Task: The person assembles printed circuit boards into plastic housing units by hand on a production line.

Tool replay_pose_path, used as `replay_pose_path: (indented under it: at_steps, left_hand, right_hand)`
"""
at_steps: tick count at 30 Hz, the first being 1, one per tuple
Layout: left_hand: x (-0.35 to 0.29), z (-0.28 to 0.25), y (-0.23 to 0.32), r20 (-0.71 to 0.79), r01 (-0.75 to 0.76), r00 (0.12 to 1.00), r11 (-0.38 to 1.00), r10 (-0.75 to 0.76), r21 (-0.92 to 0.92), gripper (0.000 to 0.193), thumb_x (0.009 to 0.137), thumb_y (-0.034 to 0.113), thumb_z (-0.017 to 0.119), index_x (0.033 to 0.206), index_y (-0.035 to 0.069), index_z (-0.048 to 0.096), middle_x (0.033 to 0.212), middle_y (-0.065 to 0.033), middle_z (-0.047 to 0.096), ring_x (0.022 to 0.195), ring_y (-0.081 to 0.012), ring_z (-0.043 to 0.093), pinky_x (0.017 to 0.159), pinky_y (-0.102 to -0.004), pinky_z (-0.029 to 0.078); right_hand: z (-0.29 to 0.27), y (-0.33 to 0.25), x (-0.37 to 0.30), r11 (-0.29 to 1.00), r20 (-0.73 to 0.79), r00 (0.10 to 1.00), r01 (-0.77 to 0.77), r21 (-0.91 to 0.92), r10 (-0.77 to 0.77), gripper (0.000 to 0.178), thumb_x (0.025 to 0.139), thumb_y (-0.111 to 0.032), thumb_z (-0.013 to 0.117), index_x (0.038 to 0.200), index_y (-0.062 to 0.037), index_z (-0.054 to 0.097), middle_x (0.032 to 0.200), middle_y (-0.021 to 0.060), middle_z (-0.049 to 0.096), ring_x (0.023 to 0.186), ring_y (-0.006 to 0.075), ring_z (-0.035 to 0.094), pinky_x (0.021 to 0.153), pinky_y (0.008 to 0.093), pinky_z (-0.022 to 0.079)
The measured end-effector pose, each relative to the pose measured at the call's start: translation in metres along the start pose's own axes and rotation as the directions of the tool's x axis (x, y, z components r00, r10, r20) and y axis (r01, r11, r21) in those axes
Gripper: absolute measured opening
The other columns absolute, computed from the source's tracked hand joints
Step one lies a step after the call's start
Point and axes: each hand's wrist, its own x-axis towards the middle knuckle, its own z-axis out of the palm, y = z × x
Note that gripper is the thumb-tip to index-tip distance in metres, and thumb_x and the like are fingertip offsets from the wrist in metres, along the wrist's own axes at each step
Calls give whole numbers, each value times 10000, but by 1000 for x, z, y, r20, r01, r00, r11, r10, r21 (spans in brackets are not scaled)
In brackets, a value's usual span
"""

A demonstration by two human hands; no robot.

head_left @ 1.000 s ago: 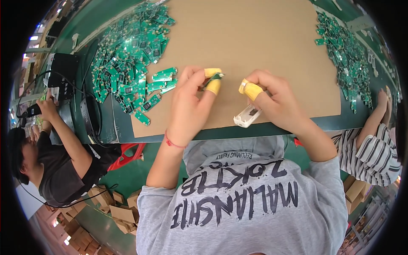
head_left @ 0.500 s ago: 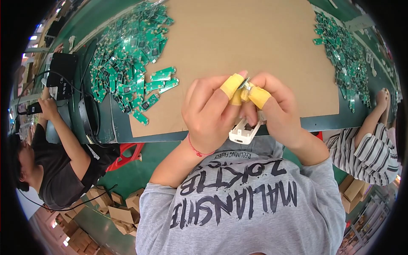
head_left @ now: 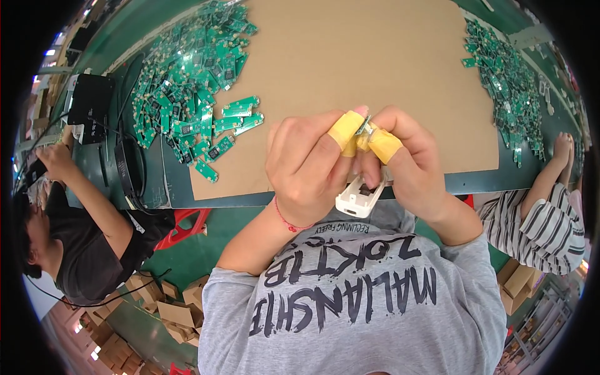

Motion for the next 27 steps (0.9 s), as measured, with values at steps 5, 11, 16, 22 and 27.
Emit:
replay_pose_path:
  at_steps: [5, 11, 16, 22, 27]
  left_hand:
    - [-2, -3, -4, 45, 8, 999, 1000, -9, 19, 302, 594, 45, 636, 895, 39, 657, 842, -27, 597, 652, -168, 514, 595, -278, 337]
    - [-3, -1, -2, 47, 41, 998, 999, -40, -2, 300, 612, 44, 624, 911, 41, 649, 853, -24, 598, 673, -167, 519, 621, -277, 340]
    - [-2, 4, -6, 201, 198, 964, 974, -174, -110, 384, 664, -13, 577, 1043, 46, 594, 869, -49, 576, 742, -207, 531, 691, -300, 391]
    - [-1, -4, -5, 933, 868, 159, -405, -324, -288, 370, 913, 170, 437, 1256, 48, 377, 979, -68, 561, 775, -147, 608, 659, -262, 507]
    - [-10, 7, -5, 940, 726, 179, -606, -289, -325, 356, 937, 222, 390, 1259, 74, 366, 1021, -74, 557, 849, -176, 617, 670, -302, 537]
  right_hand:
    - [-4, 2, 3, 997, -9, 1000, -20, -69, 20, 112, 915, -96, 403, 937, -18, 480, 643, 5, 510, 559, 40, 456, 505, 181, 355]
    - [-5, 3, 7, 989, -8, 998, -62, -136, 62, 112, 907, -86, 402, 934, -25, 491, 635, -9, 512, 553, 28, 452, 498, 178, 356]
    - [-17, 0, 14, 522, 113, 910, 326, -788, -399, 71, 760, -51, 564, 831, -46, 567, 874, 101, 571, 763, 161, 546, 658, 257, 437]
    - [-25, -13, 26, 244, 385, 752, 574, -782, -535, 157, 605, -104, 672, 739, -70, 597, 1122, 96, 570, 1076, 272, 502, 928, 406, 348]
    - [-32, -9, 27, 102, 565, 708, 657, -747, -424, 156, 613, -149, 684, 722, -75, 601, 1044, 13, 609, 1135, 256, 481, 970, 456, 313]
